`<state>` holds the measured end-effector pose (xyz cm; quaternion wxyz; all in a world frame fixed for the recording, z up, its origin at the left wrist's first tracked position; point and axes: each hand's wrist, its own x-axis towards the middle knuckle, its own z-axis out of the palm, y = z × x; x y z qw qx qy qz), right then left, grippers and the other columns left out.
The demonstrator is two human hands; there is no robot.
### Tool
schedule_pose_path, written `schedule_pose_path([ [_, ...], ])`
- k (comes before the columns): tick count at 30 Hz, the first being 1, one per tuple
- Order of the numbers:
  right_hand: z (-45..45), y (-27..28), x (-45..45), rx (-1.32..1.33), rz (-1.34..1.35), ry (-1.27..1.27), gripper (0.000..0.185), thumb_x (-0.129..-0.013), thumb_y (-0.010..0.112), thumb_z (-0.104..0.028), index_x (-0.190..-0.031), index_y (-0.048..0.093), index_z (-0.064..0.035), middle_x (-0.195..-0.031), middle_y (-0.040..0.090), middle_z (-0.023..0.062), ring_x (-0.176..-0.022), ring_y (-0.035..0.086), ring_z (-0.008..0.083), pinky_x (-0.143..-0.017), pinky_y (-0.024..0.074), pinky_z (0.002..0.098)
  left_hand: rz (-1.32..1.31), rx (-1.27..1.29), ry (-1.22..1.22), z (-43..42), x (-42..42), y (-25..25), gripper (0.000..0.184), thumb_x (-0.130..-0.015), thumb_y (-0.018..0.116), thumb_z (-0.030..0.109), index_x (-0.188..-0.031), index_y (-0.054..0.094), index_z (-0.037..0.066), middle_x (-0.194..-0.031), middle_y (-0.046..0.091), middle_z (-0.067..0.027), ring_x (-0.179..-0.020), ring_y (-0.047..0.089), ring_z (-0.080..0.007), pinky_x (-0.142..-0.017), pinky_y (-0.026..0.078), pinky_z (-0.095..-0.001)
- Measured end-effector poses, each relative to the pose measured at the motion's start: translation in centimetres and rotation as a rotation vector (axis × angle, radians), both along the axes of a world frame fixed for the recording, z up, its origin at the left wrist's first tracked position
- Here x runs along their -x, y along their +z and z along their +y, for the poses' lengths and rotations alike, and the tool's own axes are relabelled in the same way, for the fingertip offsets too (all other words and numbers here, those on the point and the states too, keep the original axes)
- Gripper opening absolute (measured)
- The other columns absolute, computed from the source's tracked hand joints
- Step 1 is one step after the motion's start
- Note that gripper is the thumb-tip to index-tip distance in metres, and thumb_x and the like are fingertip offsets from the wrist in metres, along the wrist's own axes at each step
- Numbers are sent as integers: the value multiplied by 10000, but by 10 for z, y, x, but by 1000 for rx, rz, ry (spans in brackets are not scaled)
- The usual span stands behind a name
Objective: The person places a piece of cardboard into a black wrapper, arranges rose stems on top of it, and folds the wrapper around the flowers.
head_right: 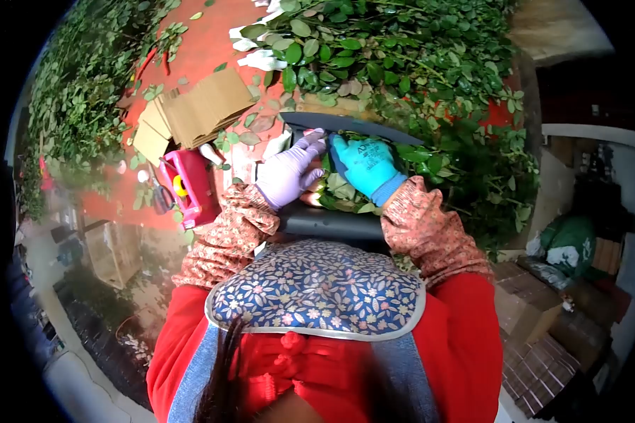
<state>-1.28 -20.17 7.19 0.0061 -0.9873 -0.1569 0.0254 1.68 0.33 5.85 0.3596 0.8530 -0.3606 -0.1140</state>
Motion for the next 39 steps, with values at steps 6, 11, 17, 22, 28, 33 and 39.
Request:
schedule_pose_path([
  [6, -17, 6, 4, -183, -4, 37, 247, -892, 567, -246, -1087, 628, -109, -724, 673, 109, -611, 657, 303, -512, 502, 428, 16, -79, 15, -9, -6, 6, 515, -822, 728, 242, -1297, 572, 118, -1398, 515, -105, -1122, 603, -331, -903, 515, -390],
  [11, -31, 47, 35, -701, 53, 78, 368, -859, 661, -112, -1218, 610, -46, -871, 674, 141, -759, 655, 338, -649, 511, 407, 1, -10, 30, -9, -8, 3, 486, -753, 747, 103, -1223, 624, 84, -1340, 565, -120, -1131, 591, -353, -933, 506, -390],
  [17, -49, 76, 86, -902, 130, -127, 334, -834, 667, 4, -1167, 641, 16, -1002, 706, 143, -861, 694, 280, -770, 540, 355, 40, 60, -81, 9, -24, -16, 437, -843, 707, 217, -1249, 616, 83, -1401, 535, -89, -1132, 592, -321, -941, 502, -368],
  [22, -57, 62, 104, -1177, 187, -421, 306, -934, 566, 18, -1238, 592, 40, -1090, 697, 147, -977, 681, 203, -874, 529, 315, -12, 5, -113, 11, -24, -4, 424, -845, 702, 232, -1229, 629, 70, -1385, 551, -96, -1109, 577, -352, -972, 467, -411],
  [28, -64, 4, 115, -1537, -32, -674, 337, -1023, 485, -110, -1327, 531, 28, -1090, 684, 120, -993, 643, 187, -927, 492, 317, 77, 49, -74, 6, -22, -10, 443, -801, 740, 99, -1220, 621, 25, -1387, 538, -155, -1236, 539, -351, -1018, 464, -394],
  [33, -58, 30, 154, -1113, -101, -561, 363, -885, 483, 62, -1229, 594, 27, -1120, 670, 148, -1043, 645, 269, -938, 488, 357, 78, 16, -55, 6, -21, -7, 455, -799, 738, 92, -1232, 613, 30, -1400, 525, -157, -1242, 536, -345, -1021, 464, -391],
  [39, -65, 49, 173, -180, 11, -49, 593, -722, 618, -27, -1298, 576, -161, -1416, 490, 157, -1251, 499, 367, -935, 446, 458, 51, 63, -99, 9, -27, -20, 463, -792, 747, 118, -1228, 615, 36, -1407, 524, -133, -1205, 550, -343, -1007, 464, -387],
])
